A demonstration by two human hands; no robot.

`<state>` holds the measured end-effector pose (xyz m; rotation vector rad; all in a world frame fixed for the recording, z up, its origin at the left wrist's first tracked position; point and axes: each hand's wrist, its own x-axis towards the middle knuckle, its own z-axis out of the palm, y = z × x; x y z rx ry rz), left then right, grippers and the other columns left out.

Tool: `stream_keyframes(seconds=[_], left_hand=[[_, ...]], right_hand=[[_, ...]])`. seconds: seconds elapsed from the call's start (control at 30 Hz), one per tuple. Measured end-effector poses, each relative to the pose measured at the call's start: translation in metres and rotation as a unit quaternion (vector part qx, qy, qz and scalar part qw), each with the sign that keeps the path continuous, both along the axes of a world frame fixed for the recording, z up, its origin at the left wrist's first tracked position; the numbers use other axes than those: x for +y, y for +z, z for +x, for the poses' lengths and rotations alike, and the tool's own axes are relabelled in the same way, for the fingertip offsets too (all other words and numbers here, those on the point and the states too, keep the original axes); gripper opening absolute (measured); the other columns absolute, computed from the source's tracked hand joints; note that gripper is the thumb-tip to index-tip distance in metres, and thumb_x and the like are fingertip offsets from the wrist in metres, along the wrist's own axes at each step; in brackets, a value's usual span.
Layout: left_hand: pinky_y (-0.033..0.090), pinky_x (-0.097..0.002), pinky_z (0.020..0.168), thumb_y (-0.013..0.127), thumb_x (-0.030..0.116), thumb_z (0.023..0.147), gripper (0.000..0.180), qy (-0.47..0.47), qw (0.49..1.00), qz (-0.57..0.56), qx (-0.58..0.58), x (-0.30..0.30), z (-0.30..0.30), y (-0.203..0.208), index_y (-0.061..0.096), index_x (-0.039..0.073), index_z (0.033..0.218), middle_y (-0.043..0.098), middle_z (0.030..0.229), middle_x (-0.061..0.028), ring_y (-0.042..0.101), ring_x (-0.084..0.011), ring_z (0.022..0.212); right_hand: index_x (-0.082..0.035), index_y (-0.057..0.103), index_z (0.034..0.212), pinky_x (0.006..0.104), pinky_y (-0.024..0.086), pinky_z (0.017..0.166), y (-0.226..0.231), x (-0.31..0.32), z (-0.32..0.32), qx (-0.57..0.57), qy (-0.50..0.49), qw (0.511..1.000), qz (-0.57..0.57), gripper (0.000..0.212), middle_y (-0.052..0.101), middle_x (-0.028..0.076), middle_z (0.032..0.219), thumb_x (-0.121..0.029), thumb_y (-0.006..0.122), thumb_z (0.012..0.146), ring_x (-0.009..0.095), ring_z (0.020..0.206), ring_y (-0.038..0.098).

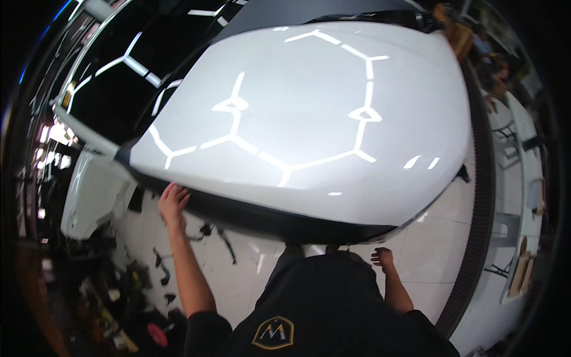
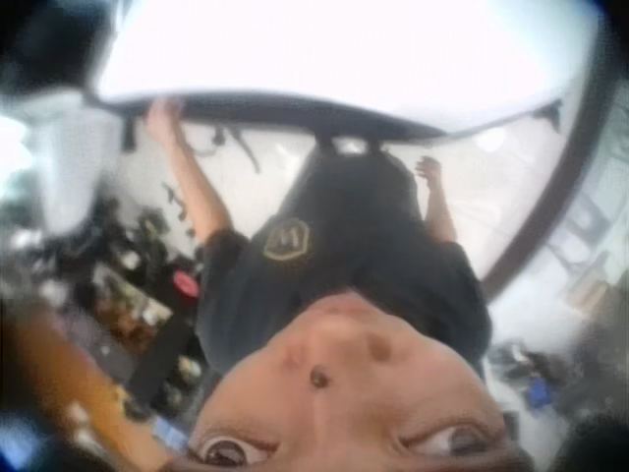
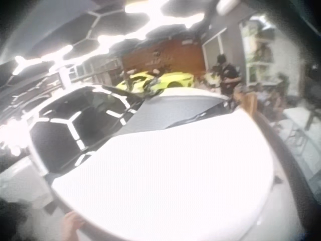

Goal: The person removes several trim pieces and seals from a white car, including the door frame weatherstrip, A-pillar trim, and front bumper molding. They work by hand, detaching clips and pulling off flexible trim components, then place the removed parts on the floor.

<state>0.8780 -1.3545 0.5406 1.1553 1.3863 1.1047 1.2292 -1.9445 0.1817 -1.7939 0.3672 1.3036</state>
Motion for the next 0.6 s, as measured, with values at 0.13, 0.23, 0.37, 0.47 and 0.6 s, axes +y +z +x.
stream_keyframes(seconds=[0.13, 0.23, 0.37, 0.47, 0.6], left_hand=[[0.057, -0.0268, 0.069, 0.066, 0.018, 0.092, 0.020, 0.005, 0.994, -0.099, -0.053, 0.012, -0.003, 0.012, 0.066, 0.000, 0.102, 0.067, 0.088, -0.0071, 0.068, -0.0181, 0.079], [0.057, -0.0255, 0.065, 0.067, 0.018, 0.093, 0.017, -0.047, 0.996, -0.071, 0.025, 0.024, -0.010, 0.013, 0.065, 0.001, 0.097, 0.066, 0.081, -0.0047, 0.068, -0.0167, 0.072], [0.057, -0.0256, 0.061, 0.066, 0.019, 0.094, 0.017, -0.097, 0.993, -0.035, 0.061, 0.029, -0.028, 0.009, 0.065, 0.002, 0.095, 0.065, 0.079, -0.0040, 0.067, -0.0152, 0.069], [0.057, -0.0264, 0.061, 0.066, 0.020, 0.093, 0.018, -0.147, 0.988, -0.006, 0.051, 0.038, -0.043, -0.004, 0.065, 0.002, 0.093, 0.063, 0.076, -0.0036, 0.065, -0.0135, 0.068], [0.057, -0.0270, 0.060, 0.065, 0.019, 0.093, 0.018, -0.130, 0.988, 0.004, 0.086, 0.034, -0.015, 0.004, 0.062, 0.003, 0.084, 0.060, 0.073, -0.0035, 0.065, -0.0143, 0.065]], right_hand=[[-0.002, 0.060, 0.121, 0.0401, 0.056, 0.058, 0.018, -0.004, 0.024, -0.033, -0.024, 0.999, -0.015, 0.034, 0.071, 0.018, 0.091, -0.023, 0.051, 0.095, 0.029, 0.070, 0.070], [-0.001, 0.059, 0.122, 0.0407, 0.056, 0.060, 0.026, -0.003, 0.031, -0.052, -0.030, 0.998, -0.009, 0.037, 0.071, 0.018, 0.093, -0.024, 0.049, 0.095, 0.029, 0.071, 0.070], [-0.001, 0.059, 0.124, 0.0412, 0.056, 0.061, 0.029, 0.012, 0.032, -0.068, -0.033, 0.997, -0.014, 0.038, 0.070, 0.018, 0.096, -0.024, 0.049, 0.095, 0.030, 0.073, 0.070], [0.000, 0.059, 0.122, 0.0399, 0.056, 0.058, 0.026, 0.019, 0.015, -0.056, -0.062, 0.996, -0.005, 0.034, 0.070, 0.019, 0.096, -0.020, 0.053, 0.095, 0.029, 0.072, 0.070], [-0.001, 0.058, 0.124, 0.0375, 0.053, 0.058, 0.025, 0.037, -0.027, -0.043, -0.037, 0.998, -0.033, 0.036, 0.070, 0.018, 0.097, -0.021, 0.052, 0.094, 0.028, 0.073, 0.070]])
